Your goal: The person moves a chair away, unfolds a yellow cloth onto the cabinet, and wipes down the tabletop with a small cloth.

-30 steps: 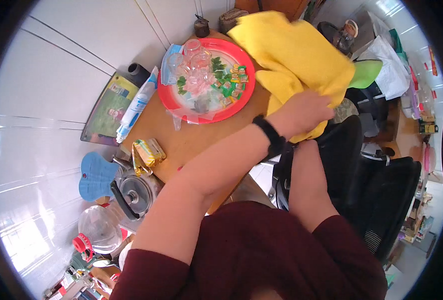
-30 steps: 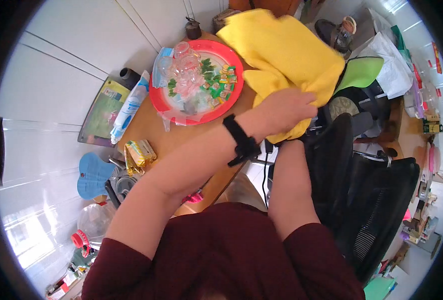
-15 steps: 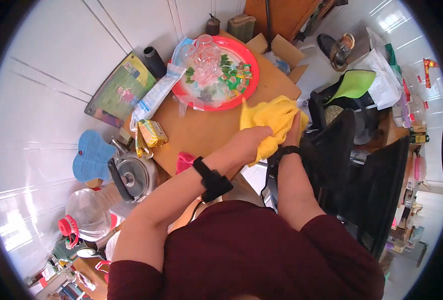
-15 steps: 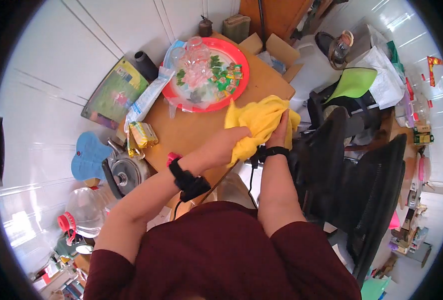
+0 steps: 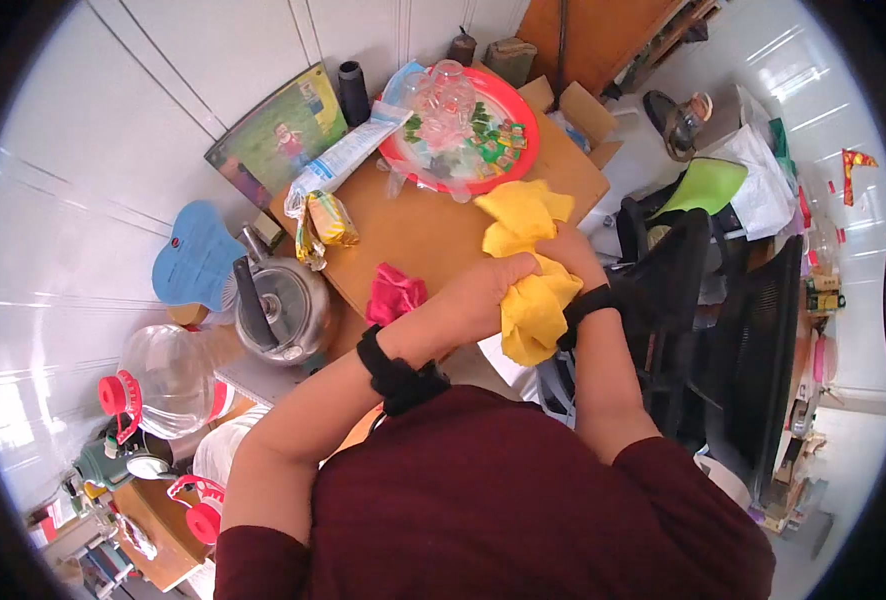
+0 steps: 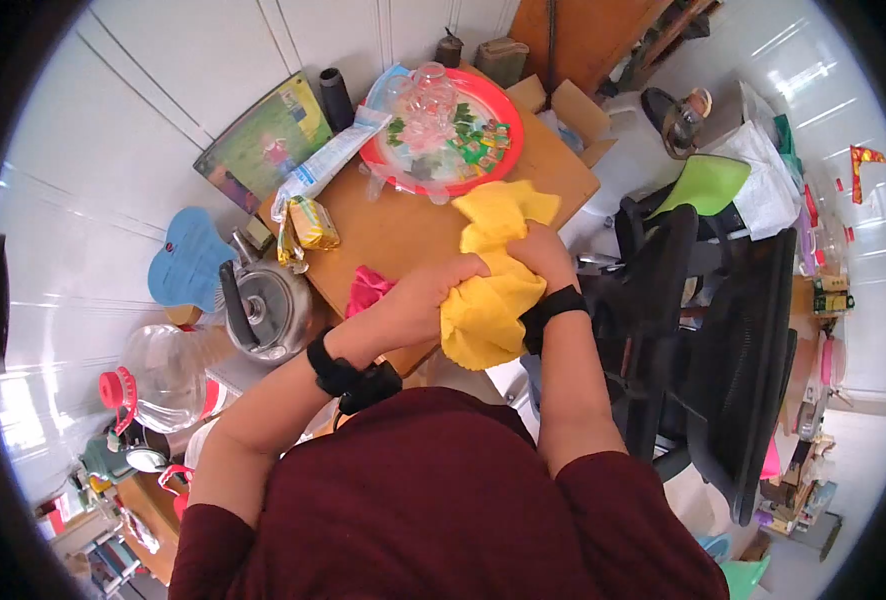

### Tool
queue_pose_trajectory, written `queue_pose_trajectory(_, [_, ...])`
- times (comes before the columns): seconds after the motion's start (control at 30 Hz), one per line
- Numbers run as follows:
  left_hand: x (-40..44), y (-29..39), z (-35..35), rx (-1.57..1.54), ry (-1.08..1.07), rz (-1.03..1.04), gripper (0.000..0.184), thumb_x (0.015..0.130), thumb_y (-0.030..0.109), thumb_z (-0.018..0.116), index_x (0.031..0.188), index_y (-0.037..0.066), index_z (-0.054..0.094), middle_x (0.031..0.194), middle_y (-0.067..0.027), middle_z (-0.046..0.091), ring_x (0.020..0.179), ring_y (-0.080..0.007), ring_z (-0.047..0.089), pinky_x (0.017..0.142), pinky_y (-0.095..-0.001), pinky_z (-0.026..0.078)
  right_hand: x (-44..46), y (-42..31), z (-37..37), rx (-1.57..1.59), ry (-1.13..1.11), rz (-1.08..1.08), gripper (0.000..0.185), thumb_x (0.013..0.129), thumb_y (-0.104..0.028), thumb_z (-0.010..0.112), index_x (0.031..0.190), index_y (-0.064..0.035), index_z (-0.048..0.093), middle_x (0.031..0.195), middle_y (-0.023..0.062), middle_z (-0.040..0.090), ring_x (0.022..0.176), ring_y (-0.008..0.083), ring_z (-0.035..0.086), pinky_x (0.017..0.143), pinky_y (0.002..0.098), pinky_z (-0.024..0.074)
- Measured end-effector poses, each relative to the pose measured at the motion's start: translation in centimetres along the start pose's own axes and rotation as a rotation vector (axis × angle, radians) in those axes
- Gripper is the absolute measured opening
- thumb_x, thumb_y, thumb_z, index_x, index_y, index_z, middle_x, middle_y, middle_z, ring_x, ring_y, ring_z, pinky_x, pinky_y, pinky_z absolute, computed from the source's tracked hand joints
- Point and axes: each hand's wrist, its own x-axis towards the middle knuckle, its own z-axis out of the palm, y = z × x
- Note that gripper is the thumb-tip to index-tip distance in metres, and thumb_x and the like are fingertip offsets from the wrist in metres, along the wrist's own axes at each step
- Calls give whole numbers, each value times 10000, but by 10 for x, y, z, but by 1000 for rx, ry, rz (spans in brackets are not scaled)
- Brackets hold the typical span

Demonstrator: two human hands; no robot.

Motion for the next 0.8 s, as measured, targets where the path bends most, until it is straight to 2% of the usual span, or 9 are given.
queue_pose_trajectory(0.1, [-8, 9, -12, 22, 20, 4, 306, 754, 192, 645, 1031, 113, 543, 910, -151, 624, 877, -337, 599, 739, -385, 469, -4, -45, 4, -133, -81, -67, 424, 675, -289, 595, 1008, -28, 622, 1000, 211, 628, 952, 342, 598, 794, 399, 479])
queue_pose_trajectory(0.17, [-14, 8, -18, 90, 0, -8, 332, 742, 182, 652, 1048, 113, 545, 927, -150, 627, 886, -334, 600, 748, -387, 472, 0, -63, 17, -389, -148, -264, 386, 693, -314, 591, 957, -35, 625, 960, 204, 635, 947, 345, 603, 786, 417, 479])
queue_pose_trajectory(0.27, [-28, -8, -24, 297, -10, -60, 327, 741, 159, 677, 1042, 113, 559, 900, -109, 641, 860, -299, 625, 738, -336, 483, -5, -87, 71, -394, -293, -392, 382, 731, -355, 578, 949, -43, 613, 968, 197, 632, 944, 348, 606, 785, 432, 478])
queue_pose_trajectory(0.47, [-59, -60, -35, 628, -9, -369, 312, 747, 209, 640, 1044, 139, 574, 937, -129, 639, 899, -330, 604, 740, -386, 489, 12, -109, 109, -457, -623, -453, 466, 771, -431, 547, 1026, -46, 612, 1032, 177, 626, 1000, 330, 591, 805, 434, 473])
queue_pose_trajectory(0.57, [-62, -79, -30, 694, -29, -491, 291, 764, 193, 604, 1046, 135, 565, 936, -122, 627, 884, -326, 601, 722, -412, 483, 65, -123, 96, -522, -552, -477, 479, 787, -446, 521, 1013, -37, 624, 1020, 176, 629, 975, 323, 599, 802, 431, 475])
queue_pose_trajectory(0.63, [-63, -95, -23, 738, 91, -432, 188, 797, 117, 506, 981, 98, 538, 862, -131, 597, 832, -322, 611, 667, -418, 484, 85, -141, 60, -339, -396, -403, 434, 778, -425, 540, 960, -45, 642, 1011, 182, 629, 948, 321, 603, 796, 431, 476])
queue_pose_trajectory(0.67, [-62, -102, -18, 762, 56, -485, 201, 813, 101, 480, 1008, 106, 529, 880, -122, 578, 807, -323, 617, 660, -430, 488, 105, -137, 60, -337, -402, -408, 434, 778, -425, 540, 960, -45, 642, 1011, 182, 629, 948, 321, 603, 796, 431, 476])
queue_pose_trajectory(0.73, [-58, -104, -13, 783, 0, -553, 210, 812, 95, 481, 1017, 109, 522, 899, -119, 576, 796, -318, 621, 654, -438, 490, 140, -126, 66, -188, -101, -406, 363, 734, -400, 602, 830, -51, 634, 839, 176, 638, 801, 339, 605, 687, 427, 470])
queue_pose_trajectory(0.8, [-49, -96, -22, 819, -144, -640, 318, 816, 137, 502, 1133, 120, 506, 992, -125, 569, 837, -321, 611, 631, -411, 503, 159, -121, 63, -195, -111, -439, 345, 734, -380, 608, 817, -45, 629, 830, 176, 638, 800, 335, 606, 687, 425, 470])
